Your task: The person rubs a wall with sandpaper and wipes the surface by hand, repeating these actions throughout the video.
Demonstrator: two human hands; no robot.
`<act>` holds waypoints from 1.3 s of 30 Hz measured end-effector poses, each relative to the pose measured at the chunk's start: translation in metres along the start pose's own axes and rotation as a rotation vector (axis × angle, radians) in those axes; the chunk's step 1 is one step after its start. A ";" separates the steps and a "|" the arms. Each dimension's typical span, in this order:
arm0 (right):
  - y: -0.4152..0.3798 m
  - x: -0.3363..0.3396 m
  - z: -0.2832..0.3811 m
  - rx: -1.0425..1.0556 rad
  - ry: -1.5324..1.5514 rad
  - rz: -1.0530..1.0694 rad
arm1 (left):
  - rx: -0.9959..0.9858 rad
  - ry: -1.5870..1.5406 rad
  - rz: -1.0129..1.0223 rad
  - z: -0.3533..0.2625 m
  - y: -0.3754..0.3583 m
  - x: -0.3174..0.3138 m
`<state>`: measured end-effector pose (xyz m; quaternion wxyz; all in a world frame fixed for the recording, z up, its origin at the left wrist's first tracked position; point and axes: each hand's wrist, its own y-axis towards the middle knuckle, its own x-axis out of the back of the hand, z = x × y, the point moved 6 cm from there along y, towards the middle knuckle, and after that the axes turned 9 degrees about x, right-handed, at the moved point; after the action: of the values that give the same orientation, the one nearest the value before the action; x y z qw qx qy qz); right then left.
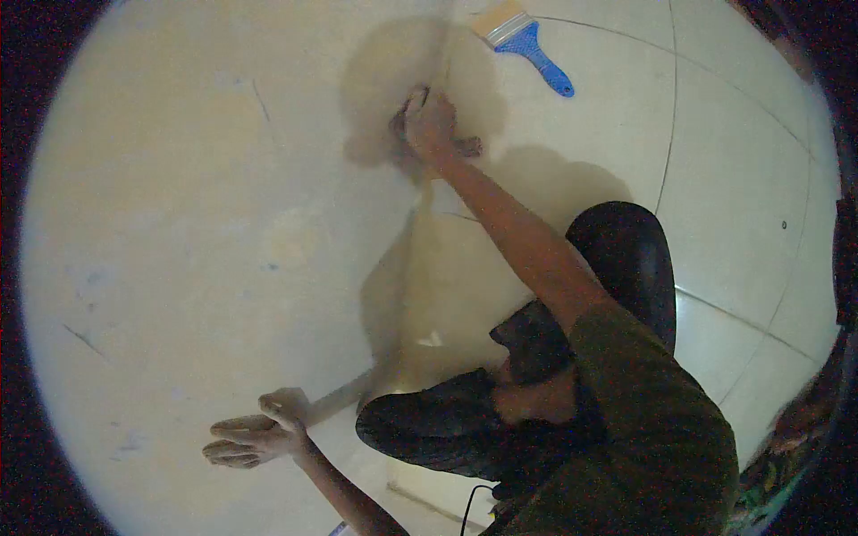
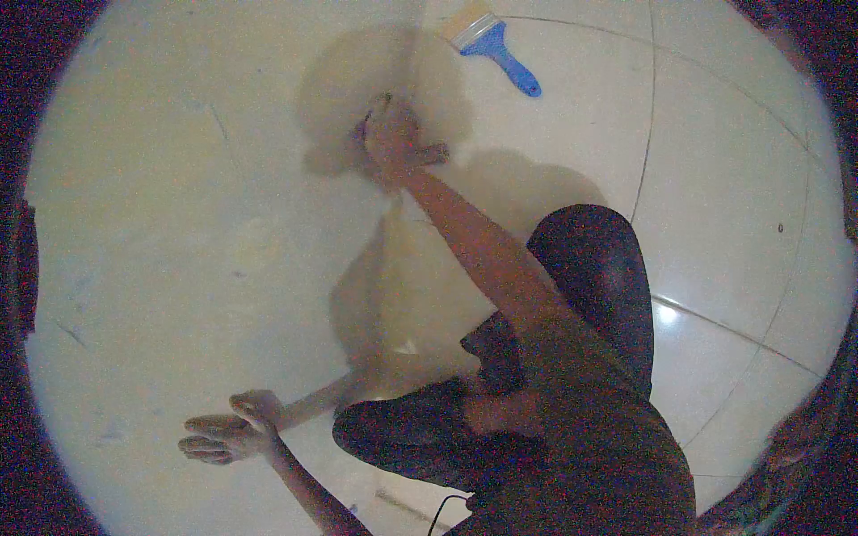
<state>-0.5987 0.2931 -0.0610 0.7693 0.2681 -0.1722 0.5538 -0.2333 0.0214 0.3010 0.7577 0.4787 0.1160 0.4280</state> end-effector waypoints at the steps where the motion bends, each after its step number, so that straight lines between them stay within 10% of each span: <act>1: -0.002 -0.012 0.003 0.157 -0.182 0.082 | -0.001 0.002 -0.006 0.004 -0.003 -0.001; 6: -0.018 0.048 0.040 -0.129 0.425 -0.306 | -0.026 0.005 0.016 -0.003 -0.001 0.010; 13: -0.005 0.052 0.059 -0.286 0.519 -0.077 | -0.021 -0.001 0.029 0.002 -0.011 0.004; 16: 0.018 -0.030 0.023 0.148 -0.065 0.017 | -0.001 -0.002 0.058 0.013 -0.016 -0.012; 19: -0.004 0.006 0.068 0.044 0.167 -0.381 | -0.010 0.004 0.043 0.009 -0.010 -0.011; 22: 0.009 0.029 0.051 -0.338 0.507 -0.062 | -0.033 -0.005 0.048 0.010 -0.013 -0.004; 28: 0.017 0.041 0.070 -0.216 0.543 -0.233 | -0.032 -0.009 0.061 0.011 -0.011 -0.004; 30: 0.019 0.010 0.039 0.115 0.224 -0.204 | -0.026 -0.020 0.067 0.015 -0.013 -0.001; 34: 0.014 0.048 0.075 -0.222 0.585 -0.195 | -0.039 -0.026 0.061 0.016 -0.010 -0.003; 39: 0.027 0.034 0.053 -0.030 0.496 -0.226 | -0.016 -0.015 0.054 0.017 -0.011 -0.001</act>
<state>-0.6116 0.2932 0.0067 0.8488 0.1303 0.0443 0.5105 -0.2182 0.0086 0.3008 0.7506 0.4788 0.0941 0.4456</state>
